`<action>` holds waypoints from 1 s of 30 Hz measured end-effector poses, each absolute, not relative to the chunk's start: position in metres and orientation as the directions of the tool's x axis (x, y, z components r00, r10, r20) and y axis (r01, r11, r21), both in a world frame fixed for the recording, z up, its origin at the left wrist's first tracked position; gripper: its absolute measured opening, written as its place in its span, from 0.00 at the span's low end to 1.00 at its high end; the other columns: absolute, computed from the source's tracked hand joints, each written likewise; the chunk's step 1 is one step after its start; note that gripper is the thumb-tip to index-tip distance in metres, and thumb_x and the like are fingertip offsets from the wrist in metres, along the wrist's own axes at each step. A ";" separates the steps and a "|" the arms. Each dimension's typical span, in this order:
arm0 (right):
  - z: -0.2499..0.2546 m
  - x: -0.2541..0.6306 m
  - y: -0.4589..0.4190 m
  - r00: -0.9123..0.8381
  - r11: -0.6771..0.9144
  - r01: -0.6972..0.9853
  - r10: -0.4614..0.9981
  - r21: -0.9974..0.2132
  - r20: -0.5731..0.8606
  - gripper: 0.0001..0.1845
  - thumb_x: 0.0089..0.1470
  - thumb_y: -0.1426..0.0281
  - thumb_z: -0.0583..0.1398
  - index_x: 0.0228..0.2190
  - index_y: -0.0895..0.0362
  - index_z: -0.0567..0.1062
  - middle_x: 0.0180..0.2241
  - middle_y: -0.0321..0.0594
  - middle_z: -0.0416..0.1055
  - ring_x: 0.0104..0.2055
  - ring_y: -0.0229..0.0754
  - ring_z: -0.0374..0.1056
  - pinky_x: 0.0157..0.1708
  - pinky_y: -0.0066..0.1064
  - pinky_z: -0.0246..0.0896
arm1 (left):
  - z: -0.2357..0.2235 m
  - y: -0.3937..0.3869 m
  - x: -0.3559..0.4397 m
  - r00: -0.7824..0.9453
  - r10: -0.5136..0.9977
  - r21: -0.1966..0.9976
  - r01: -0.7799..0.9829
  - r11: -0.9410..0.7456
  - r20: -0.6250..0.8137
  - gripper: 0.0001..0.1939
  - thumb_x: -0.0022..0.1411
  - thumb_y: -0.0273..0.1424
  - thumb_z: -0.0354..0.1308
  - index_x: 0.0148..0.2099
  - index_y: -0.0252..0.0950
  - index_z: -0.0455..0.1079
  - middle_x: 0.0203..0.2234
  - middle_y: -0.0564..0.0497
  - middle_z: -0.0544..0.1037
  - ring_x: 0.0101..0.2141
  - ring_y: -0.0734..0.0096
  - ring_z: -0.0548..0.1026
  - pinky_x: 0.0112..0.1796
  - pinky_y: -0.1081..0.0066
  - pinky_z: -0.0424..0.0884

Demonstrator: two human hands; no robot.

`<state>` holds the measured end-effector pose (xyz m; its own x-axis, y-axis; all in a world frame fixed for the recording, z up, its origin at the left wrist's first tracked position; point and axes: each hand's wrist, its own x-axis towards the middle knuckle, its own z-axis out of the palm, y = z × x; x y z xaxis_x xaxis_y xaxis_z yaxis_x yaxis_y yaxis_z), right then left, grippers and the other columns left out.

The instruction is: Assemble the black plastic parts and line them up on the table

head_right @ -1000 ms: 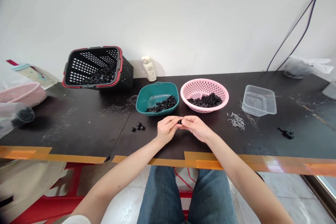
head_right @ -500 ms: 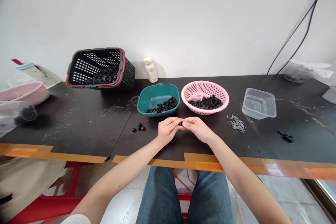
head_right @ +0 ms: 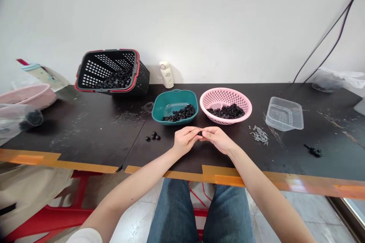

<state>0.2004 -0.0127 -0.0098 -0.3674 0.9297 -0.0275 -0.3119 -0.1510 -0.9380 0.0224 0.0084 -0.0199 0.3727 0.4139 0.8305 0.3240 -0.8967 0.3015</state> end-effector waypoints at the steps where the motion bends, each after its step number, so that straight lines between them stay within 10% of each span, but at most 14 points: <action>1: -0.010 0.199 -0.013 -0.359 -0.144 -0.313 0.933 -0.939 -0.023 0.13 0.44 0.61 0.68 0.32 0.56 0.80 0.29 0.39 0.75 0.33 0.40 0.69 0.42 0.35 0.63 | -0.020 0.009 0.022 0.372 0.410 0.298 0.323 -0.898 0.833 0.11 0.62 0.31 0.56 0.46 0.36 0.72 0.37 0.48 0.79 0.37 0.70 0.77 0.38 0.71 0.74; 17: -0.019 0.177 -0.019 -0.173 -0.035 -0.437 0.984 -0.899 0.046 0.09 0.46 0.62 0.67 0.26 0.55 0.77 0.28 0.37 0.71 0.33 0.38 0.64 0.42 0.33 0.60 | -0.025 0.010 0.023 0.357 0.437 0.320 0.342 -0.884 0.826 0.10 0.62 0.32 0.56 0.46 0.36 0.72 0.36 0.48 0.79 0.36 0.69 0.76 0.36 0.70 0.74; 25: -0.017 0.172 -0.019 -0.156 -0.036 -0.466 0.987 -0.884 0.042 0.10 0.46 0.62 0.67 0.23 0.56 0.76 0.26 0.35 0.70 0.32 0.37 0.64 0.39 0.32 0.60 | -0.022 0.007 0.030 0.318 0.693 0.692 0.137 -0.709 0.647 0.14 0.59 0.39 0.58 0.43 0.35 0.73 0.34 0.47 0.73 0.29 0.74 0.69 0.29 0.73 0.70; 30: -0.019 0.172 -0.016 -0.252 -0.143 -0.547 0.968 -0.825 -0.001 0.08 0.48 0.63 0.66 0.25 0.56 0.77 0.28 0.36 0.72 0.36 0.37 0.67 0.44 0.32 0.60 | -0.022 0.011 0.031 0.255 0.722 0.727 0.092 -0.681 0.643 0.13 0.55 0.39 0.62 0.39 0.35 0.75 0.29 0.50 0.72 0.25 0.77 0.66 0.27 0.75 0.67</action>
<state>0.1718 -0.0155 -0.0190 -0.2525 0.9676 -0.0008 -0.5467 -0.1433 -0.8249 0.0308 0.0112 -0.0217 0.2555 0.7217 0.6434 0.0915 -0.6805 0.7270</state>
